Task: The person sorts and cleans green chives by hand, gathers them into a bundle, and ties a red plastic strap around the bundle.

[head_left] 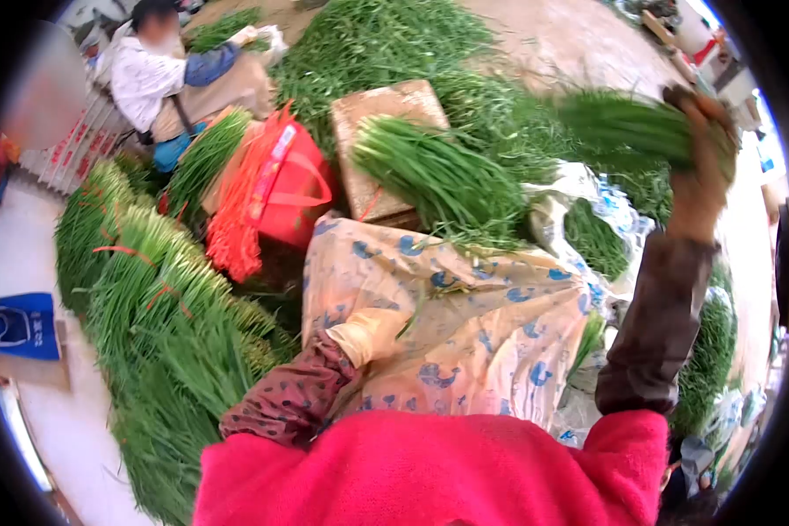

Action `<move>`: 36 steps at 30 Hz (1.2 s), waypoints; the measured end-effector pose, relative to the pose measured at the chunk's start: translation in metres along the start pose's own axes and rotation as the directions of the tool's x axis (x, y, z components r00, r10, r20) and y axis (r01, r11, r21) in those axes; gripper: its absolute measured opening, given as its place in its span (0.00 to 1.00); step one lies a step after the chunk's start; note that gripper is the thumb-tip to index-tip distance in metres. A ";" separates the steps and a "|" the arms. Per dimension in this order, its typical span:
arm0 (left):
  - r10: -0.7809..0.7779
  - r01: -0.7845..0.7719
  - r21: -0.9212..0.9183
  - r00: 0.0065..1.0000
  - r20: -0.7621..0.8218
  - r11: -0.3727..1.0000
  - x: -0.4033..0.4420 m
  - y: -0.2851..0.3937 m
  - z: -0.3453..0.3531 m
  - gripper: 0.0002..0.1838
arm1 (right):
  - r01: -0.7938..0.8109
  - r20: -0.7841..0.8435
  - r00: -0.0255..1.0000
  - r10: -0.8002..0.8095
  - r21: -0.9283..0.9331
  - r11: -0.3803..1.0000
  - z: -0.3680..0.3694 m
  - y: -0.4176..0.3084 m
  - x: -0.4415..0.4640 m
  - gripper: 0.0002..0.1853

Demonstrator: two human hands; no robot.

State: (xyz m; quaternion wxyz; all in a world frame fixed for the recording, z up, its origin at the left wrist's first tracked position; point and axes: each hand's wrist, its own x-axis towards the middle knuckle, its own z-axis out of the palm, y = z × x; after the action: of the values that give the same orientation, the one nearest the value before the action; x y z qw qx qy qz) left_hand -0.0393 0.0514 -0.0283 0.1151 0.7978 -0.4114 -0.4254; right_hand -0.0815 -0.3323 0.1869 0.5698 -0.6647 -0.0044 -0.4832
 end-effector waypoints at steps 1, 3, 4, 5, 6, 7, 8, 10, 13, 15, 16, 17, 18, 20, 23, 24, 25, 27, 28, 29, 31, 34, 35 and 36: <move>0.018 -0.020 0.081 0.999 0.026 0.997 -0.004 0.006 -0.009 0.26 | -0.038 0.035 0.998 0.056 -0.385 0.922 -0.011 0.012 0.020 0.09; 0.077 -0.071 0.143 0.996 -0.033 0.987 -0.008 0.012 -0.031 0.31 | 0.018 0.193 0.978 0.080 -0.460 0.888 -0.017 0.043 0.040 0.11; 0.099 -0.084 0.119 0.987 -0.123 0.989 -0.010 0.012 -0.046 0.33 | -0.186 0.207 0.948 0.243 -0.258 0.948 -0.001 0.025 0.036 0.12; 0.145 -0.123 0.188 0.983 -0.111 0.975 -0.016 0.026 -0.079 0.38 | -0.214 0.282 0.915 0.287 -0.262 0.941 0.016 0.003 0.032 0.14; 0.170 -0.143 0.250 0.981 -0.092 0.958 -0.018 0.034 -0.110 0.43 | -0.282 0.381 0.857 0.346 -0.214 0.935 0.020 0.003 0.035 0.14; 0.225 -0.234 -0.034 0.961 -0.161 0.972 -0.015 0.026 -0.124 0.46 | -0.330 0.463 0.795 0.392 -0.214 0.920 0.032 -0.002 0.032 0.15; 0.246 -0.314 -0.308 0.939 -0.239 0.898 -0.016 0.024 -0.140 0.50 | -0.358 0.545 0.710 0.446 -0.267 0.895 0.042 -0.001 0.029 0.16; 0.438 -0.512 -0.636 0.852 -0.288 0.578 -0.008 0.038 -0.173 0.58 | -0.517 0.685 0.596 0.419 -0.072 0.853 0.065 0.011 0.009 0.16; 0.556 -0.761 -0.570 0.632 -0.540 0.311 0.030 0.054 -0.191 0.63 | -0.693 0.846 0.463 0.263 0.161 0.702 0.094 0.041 -0.021 0.16; 0.541 -0.709 -0.681 0.650 -0.533 0.182 0.065 0.051 -0.170 0.62 | -0.703 0.821 0.497 0.281 0.192 0.684 0.117 0.049 -0.038 0.17; 0.543 -0.657 -0.746 0.666 -0.511 0.104 0.068 0.053 -0.158 0.61 | -0.694 0.784 0.540 0.304 0.211 0.688 0.126 0.052 -0.047 0.17; 0.544 -0.596 -0.803 0.682 -0.489 0.025 0.068 0.056 -0.147 0.59 | -0.690 0.735 0.557 0.386 0.151 0.708 0.134 0.044 -0.053 0.19; 0.535 -0.496 -0.861 0.699 -0.474 -0.115 0.067 0.058 -0.139 0.54 | -0.699 0.734 0.555 0.392 0.156 0.698 0.143 0.044 -0.060 0.19; 0.529 -0.486 -0.868 0.712 -0.462 -0.105 0.063 0.071 -0.135 0.41 | -0.475 0.474 0.766 0.434 -0.036 0.879 0.157 0.046 -0.071 0.20; 0.329 -0.590 -0.805 0.749 -0.576 -0.067 0.063 0.083 -0.134 0.27 | -0.152 0.497 0.833 0.245 -0.220 0.964 0.164 0.056 -0.071 0.23; 0.343 -0.585 -0.809 0.749 -0.566 -0.057 0.059 0.085 -0.139 0.27 | -0.006 0.517 0.844 0.142 -0.256 0.967 0.164 0.057 -0.066 0.24; 0.258 -0.527 -0.849 0.824 -0.504 0.023 0.051 0.085 -0.145 0.25 | -0.112 0.499 0.855 0.142 -0.090 0.990 0.163 0.063 -0.062 0.27; 0.101 -0.551 -0.832 0.833 -0.544 0.058 0.037 0.087 -0.145 0.14 | -0.290 0.390 0.879 0.277 -0.025 0.957 0.161 0.077 -0.073 0.34; 0.051 -0.547 -0.836 0.837 -0.544 0.054 0.039 0.070 -0.142 0.13 | -0.376 0.450 0.806 0.384 -0.111 0.920 0.158 0.081 -0.086 0.41; -0.014 -0.622 -0.781 0.783 -0.622 -0.058 0.040 0.060 -0.138 0.14 | -0.442 0.502 0.717 0.484 -0.209 0.872 0.156 0.084 -0.099 0.48; 0.048 -0.720 -0.673 0.676 -0.735 -0.172 0.046 0.026 -0.133 0.18 | -0.466 0.676 0.368 0.638 -0.460 0.756 0.148 0.059 -0.139 0.51; -0.014 -0.712 -0.649 0.677 -0.736 -0.267 0.058 0.001 -0.112 0.21 | -0.896 0.802 0.203 0.562 -0.079 0.436 0.156 0.089 -0.206 0.29; -0.005 -0.684 -0.686 0.709 -0.705 -0.248 0.065 -0.002 -0.108 0.24 | -0.909 0.758 0.205 0.619 -0.087 0.408 0.155 0.092 -0.216 0.26; -0.069 -0.663 -0.741 0.749 -0.659 -0.111 0.066 -0.008 -0.103 0.34 | -0.921 0.712 0.202 0.672 -0.095 0.377 0.152 0.097 -0.220 0.22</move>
State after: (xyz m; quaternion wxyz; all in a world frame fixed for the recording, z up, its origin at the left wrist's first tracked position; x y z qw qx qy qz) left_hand 0.0643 -0.0110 -0.0082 0.8427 0.4197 -0.1158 -0.3167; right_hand -0.0481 -0.1308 -0.0106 0.8030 -0.5683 0.0637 0.1678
